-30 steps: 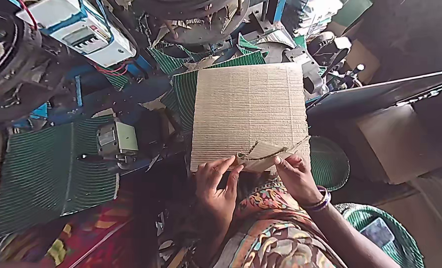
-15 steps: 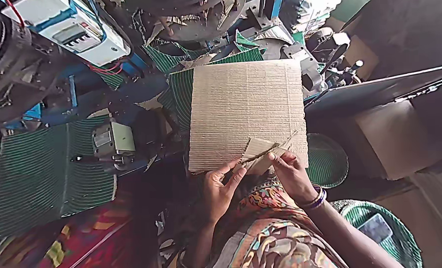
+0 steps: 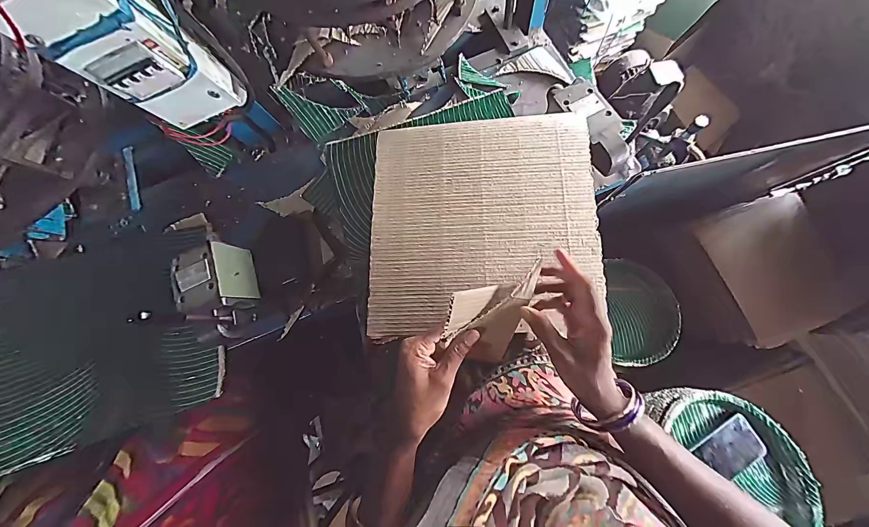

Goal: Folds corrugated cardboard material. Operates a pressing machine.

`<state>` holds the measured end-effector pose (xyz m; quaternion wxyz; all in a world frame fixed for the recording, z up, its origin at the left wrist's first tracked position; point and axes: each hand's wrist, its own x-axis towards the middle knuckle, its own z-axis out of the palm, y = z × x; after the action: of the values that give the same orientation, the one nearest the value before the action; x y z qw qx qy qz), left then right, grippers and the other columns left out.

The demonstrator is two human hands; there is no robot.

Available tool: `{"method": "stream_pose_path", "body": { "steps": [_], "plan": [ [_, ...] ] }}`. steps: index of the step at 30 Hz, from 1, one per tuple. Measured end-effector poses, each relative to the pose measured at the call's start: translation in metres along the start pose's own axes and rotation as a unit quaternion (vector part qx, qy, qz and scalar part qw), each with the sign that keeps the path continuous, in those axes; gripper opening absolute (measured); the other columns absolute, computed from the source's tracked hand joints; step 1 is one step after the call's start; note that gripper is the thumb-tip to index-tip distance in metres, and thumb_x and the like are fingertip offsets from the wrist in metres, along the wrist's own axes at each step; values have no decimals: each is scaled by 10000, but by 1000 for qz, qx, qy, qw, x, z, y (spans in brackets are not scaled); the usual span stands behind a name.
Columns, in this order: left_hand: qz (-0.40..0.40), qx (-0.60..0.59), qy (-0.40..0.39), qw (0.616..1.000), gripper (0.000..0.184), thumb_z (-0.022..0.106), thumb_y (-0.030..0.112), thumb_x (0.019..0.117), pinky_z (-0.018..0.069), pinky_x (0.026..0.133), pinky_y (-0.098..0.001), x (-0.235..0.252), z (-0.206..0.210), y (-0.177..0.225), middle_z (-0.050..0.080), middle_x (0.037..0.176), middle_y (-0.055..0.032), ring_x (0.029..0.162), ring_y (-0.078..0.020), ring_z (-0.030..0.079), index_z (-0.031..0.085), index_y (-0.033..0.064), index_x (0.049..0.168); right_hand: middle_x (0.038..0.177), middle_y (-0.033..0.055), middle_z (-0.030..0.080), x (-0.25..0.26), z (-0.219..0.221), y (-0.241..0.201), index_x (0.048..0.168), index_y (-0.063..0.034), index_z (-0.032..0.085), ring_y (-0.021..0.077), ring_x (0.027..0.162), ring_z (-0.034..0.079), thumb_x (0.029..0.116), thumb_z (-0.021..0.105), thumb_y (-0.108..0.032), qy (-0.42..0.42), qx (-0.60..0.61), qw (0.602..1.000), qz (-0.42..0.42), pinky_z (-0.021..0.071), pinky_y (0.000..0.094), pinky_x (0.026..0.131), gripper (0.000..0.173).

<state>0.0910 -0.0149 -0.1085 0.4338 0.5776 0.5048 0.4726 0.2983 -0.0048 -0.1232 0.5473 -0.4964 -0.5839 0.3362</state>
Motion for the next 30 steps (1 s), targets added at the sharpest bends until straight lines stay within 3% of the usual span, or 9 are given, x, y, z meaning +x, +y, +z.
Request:
{"method": "stream_pose_path", "body": {
  "steps": [2,5,8,13,18,25,30],
  "plan": [
    [-10,1,-2,1000,130,715,156,938,584,733,-159,0,-3,2,748,860,73,783,39,691,741,36,978,1348,111,602,0,-5,-4,1419,-106,543,176,1163,636,950,732,-244,48,-115,989,-81,573,338,932,524],
    [-7,-10,-14,1000,140,713,147,937,602,772,-185,0,-5,5,764,908,58,836,17,712,739,28,1005,1346,53,636,1,-6,-13,1234,-145,698,211,1347,515,998,666,-273,25,-196,968,-154,431,388,1110,270],
    [18,-10,-27,999,144,714,163,936,605,814,-199,0,-5,5,771,946,56,888,6,719,747,41,1005,1391,66,638,3,-2,-14,1281,-95,691,239,1415,476,1010,634,-246,-29,-177,975,-133,404,411,1161,315],
    [40,-16,-47,998,148,698,175,956,603,849,-205,-2,-8,2,769,975,69,922,8,715,750,58,1029,1412,92,631,3,-1,-12,1448,-75,578,163,1269,620,997,651,-141,-73,-55,993,-74,521,380,1085,462],
    [50,-29,-59,997,133,697,169,959,605,867,-217,-1,-9,-3,771,985,68,933,-1,717,754,68,1024,1371,124,661,6,-9,-8,1382,-12,622,230,1270,635,978,662,-86,-114,30,992,-54,527,422,1104,413],
    [36,-23,-51,998,105,695,160,953,604,798,-192,-3,-11,-10,767,927,89,865,17,713,755,85,994,1209,80,726,10,-17,-11,1329,11,625,168,1090,710,969,688,-98,-152,143,978,10,594,345,992,382],
    [12,-32,-71,997,136,689,166,957,601,836,-195,-3,-11,-7,764,970,95,910,20,708,746,86,1052,1136,15,741,5,-13,-7,1261,-47,686,113,997,717,951,698,-77,-115,182,975,55,609,315,932,311]
  ]
}}
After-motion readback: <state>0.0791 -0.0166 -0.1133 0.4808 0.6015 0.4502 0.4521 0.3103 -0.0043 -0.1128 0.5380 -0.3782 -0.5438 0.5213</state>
